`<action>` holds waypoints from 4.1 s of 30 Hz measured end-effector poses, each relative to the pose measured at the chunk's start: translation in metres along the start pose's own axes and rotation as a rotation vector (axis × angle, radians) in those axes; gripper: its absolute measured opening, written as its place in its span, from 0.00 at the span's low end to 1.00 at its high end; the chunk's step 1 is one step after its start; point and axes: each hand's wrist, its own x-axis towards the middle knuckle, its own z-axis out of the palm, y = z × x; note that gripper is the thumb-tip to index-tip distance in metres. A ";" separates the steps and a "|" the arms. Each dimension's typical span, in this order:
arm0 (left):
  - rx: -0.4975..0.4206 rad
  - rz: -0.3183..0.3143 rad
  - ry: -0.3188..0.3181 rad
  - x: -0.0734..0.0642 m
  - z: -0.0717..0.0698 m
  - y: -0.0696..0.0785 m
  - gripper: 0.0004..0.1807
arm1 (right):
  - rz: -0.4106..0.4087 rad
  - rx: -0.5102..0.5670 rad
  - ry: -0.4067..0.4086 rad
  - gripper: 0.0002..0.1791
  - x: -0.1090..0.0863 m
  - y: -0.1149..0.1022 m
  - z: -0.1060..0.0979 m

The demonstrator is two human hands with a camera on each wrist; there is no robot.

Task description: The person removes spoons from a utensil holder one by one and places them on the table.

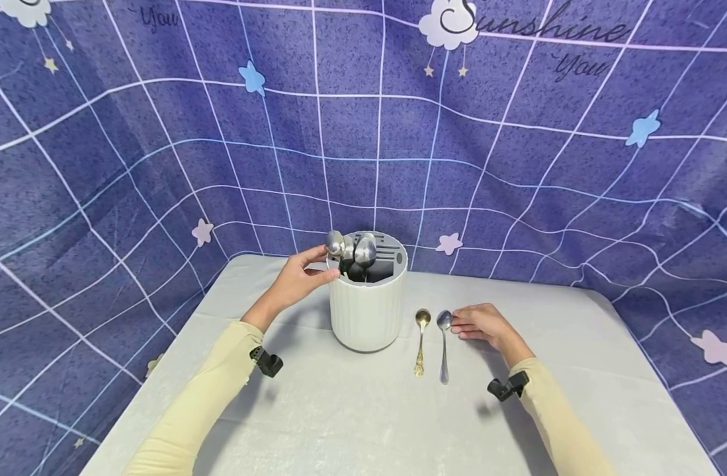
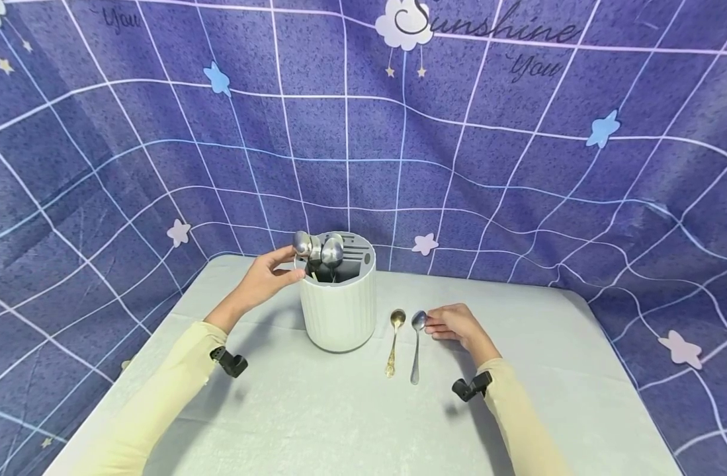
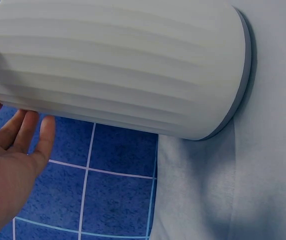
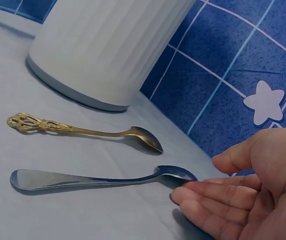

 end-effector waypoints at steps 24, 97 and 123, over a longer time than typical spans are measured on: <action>0.005 -0.012 -0.003 0.000 0.000 0.002 0.35 | -0.211 -0.219 0.066 0.24 -0.021 -0.054 -0.001; -0.030 -0.009 0.012 0.000 0.001 -0.001 0.33 | -0.628 -0.455 0.060 0.18 -0.019 -0.195 0.132; -0.034 0.014 0.004 -0.001 0.001 -0.001 0.32 | -0.655 -0.531 0.093 0.18 -0.022 -0.192 0.143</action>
